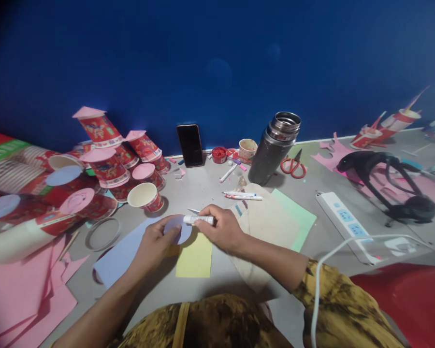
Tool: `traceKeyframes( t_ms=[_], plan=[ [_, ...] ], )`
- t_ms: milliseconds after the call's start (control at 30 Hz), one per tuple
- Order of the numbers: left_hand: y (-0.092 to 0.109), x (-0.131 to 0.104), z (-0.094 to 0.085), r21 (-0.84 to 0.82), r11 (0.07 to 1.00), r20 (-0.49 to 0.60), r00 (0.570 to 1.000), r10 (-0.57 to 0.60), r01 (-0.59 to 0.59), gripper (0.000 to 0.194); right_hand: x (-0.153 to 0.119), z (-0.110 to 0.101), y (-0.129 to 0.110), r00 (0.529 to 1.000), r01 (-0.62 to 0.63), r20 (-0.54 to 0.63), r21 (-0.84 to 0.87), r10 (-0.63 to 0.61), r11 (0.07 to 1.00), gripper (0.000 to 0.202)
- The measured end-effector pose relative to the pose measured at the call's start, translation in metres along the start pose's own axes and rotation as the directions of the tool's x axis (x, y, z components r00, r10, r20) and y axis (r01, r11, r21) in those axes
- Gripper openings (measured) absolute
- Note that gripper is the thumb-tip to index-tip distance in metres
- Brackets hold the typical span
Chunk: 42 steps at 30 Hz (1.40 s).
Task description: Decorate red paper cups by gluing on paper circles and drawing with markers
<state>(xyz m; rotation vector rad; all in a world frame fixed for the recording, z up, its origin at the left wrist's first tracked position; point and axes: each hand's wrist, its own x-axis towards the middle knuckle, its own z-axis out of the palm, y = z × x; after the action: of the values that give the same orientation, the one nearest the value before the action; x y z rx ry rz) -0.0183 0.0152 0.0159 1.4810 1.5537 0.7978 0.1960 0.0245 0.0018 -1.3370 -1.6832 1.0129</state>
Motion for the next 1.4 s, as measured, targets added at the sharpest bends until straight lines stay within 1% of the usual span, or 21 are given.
traceKeyframes(
  t_ms=[100, 167, 267, 333, 433, 533, 633, 667, 700, 733, 800, 867, 900, 933, 967, 1033, 1100, 1167, 1267, 1333, 1400],
  plan=[
    [0.001, 0.001, 0.002, 0.005, 1.000, 0.008, 1.000, -0.001, 0.001, 0.041, -0.003, 0.002, 0.003, 0.985, 0.162, -0.045, -0.071, -0.165, 0.984, 0.016],
    [0.001, 0.000, 0.004, -0.004, 1.000, 0.021, 1.000, 0.020, -0.020, 0.038, -0.004, 0.005, 0.007, 0.944, 0.310, -0.067, -0.149, -0.322, 0.939, 0.017],
    [0.000, -0.002, 0.007, -0.028, 0.999, 0.049, 0.998, 0.048, -0.046, 0.031, -0.005, 0.007, 0.012, 0.866, 0.475, -0.027, -0.270, -0.500, 0.837, 0.018],
    [-0.001, -0.003, 0.009, -0.042, 0.997, 0.073, 0.995, 0.065, -0.062, 0.026, -0.005, 0.008, 0.015, 0.837, 0.519, 0.023, -0.348, -0.547, 0.780, 0.018],
    [0.000, -0.005, 0.009, -0.056, 0.994, 0.113, 0.989, 0.099, -0.094, 0.021, -0.003, 0.008, 0.018, 0.819, 0.526, 0.048, -0.458, -0.571, 0.716, 0.020],
    [0.002, -0.007, 0.010, -0.048, 0.992, 0.137, 0.983, 0.120, -0.115, 0.022, -0.002, 0.006, 0.019, 0.794, 0.540, 0.075, -0.542, -0.603, 0.644, 0.023],
    [0.003, -0.009, 0.012, -0.005, 0.991, 0.125, 0.983, 0.137, -0.137, 0.024, -0.003, 0.006, 0.018, 0.750, 0.579, 0.112, -0.589, -0.652, 0.564, 0.026],
    [0.003, -0.009, 0.012, 0.012, 0.988, 0.117, 0.982, 0.148, -0.151, 0.024, -0.004, 0.006, 0.017, 0.744, 0.583, 0.114, -0.593, -0.658, 0.556, 0.028],
    [0.003, -0.010, 0.013, 0.026, 0.986, 0.112, 0.980, 0.163, -0.167, 0.025, -0.006, 0.006, 0.017, 0.751, 0.578, 0.113, -0.588, -0.651, 0.565, 0.029],
    [0.003, -0.010, 0.013, 0.038, 0.983, 0.108, 0.978, 0.177, -0.182, 0.025, -0.007, 0.006, 0.015, 0.772, 0.563, 0.106, -0.572, -0.627, 0.596, 0.030],
    [0.003, -0.011, 0.013, 0.050, 0.979, 0.113, 0.975, 0.190, -0.197, 0.025, -0.008, 0.007, 0.012, 0.855, 0.476, 0.075, -0.511, -0.514, 0.716, 0.029],
    [0.003, -0.012, 0.013, 0.053, 0.981, 0.123, 0.976, 0.180, -0.187, 0.024, -0.008, 0.007, 0.007, 0.947, 0.305, 0.031, -0.395, -0.320, 0.867, 0.028],
    [0.004, -0.012, 0.013, 0.051, 0.983, 0.126, 0.978, 0.166, -0.174, 0.024, -0.007, 0.007, 0.005, 0.979, 0.201, 0.021, -0.305, -0.205, 0.931, 0.027],
    [0.004, -0.012, 0.012, 0.040, 0.987, 0.130, 0.980, 0.150, -0.157, 0.024, -0.005, 0.006, 0.002, 0.995, 0.095, 0.025, -0.194, -0.092, 0.976, 0.027],
    [0.004, -0.012, 0.012, 0.017, 0.990, 0.137, 0.982, 0.134, -0.137, 0.024, -0.004, 0.006, 0.001, 0.999, -0.006, 0.049, -0.067, 0.009, 0.998, 0.029],
    [0.003, -0.011, 0.011, -0.058, 0.994, 0.149, 0.984, 0.097, -0.089, 0.023, -0.001, 0.005, 0.001, 0.981, -0.169, 0.129, 0.176, 0.147, 0.970, 0.039],
    [0.001, -0.010, 0.011, -0.148, 0.989, 0.169, 0.985, 0.045, -0.020, 0.023, 0.002, 0.004, 0.005, 0.959, -0.265, 0.191, 0.335, 0.210, 0.904, 0.050],
    [-0.001, -0.008, 0.011, -0.225, 0.972, 0.197, 0.980, -0.025, 0.070, 0.025, 0.005, 0.003, 0.010, 0.948, -0.304, 0.216, 0.411, 0.232, 0.859, 0.057],
    [-0.003, -0.006, 0.010, -0.318, 0.932, 0.223, 0.969, -0.104, 0.174, 0.030, 0.010, 0.000, 0.014, 0.942, -0.331, 0.215, 0.485, 0.257, 0.810, 0.058],
    [-0.002, -0.005, 0.008, -0.363, 0.910, 0.204, 0.970, -0.133, 0.201, 0.031, 0.015, -0.004, 0.014, 0.939, -0.344, 0.201, 0.541, 0.280, 0.767, 0.056],
    [-0.001, -0.003, 0.006, -0.391, 0.895, 0.166, 0.973, -0.159, 0.213, 0.033, 0.019, -0.007, 0.015, 0.935, -0.352, 0.172, 0.577, 0.311, 0.737, 0.049]
  ],
)
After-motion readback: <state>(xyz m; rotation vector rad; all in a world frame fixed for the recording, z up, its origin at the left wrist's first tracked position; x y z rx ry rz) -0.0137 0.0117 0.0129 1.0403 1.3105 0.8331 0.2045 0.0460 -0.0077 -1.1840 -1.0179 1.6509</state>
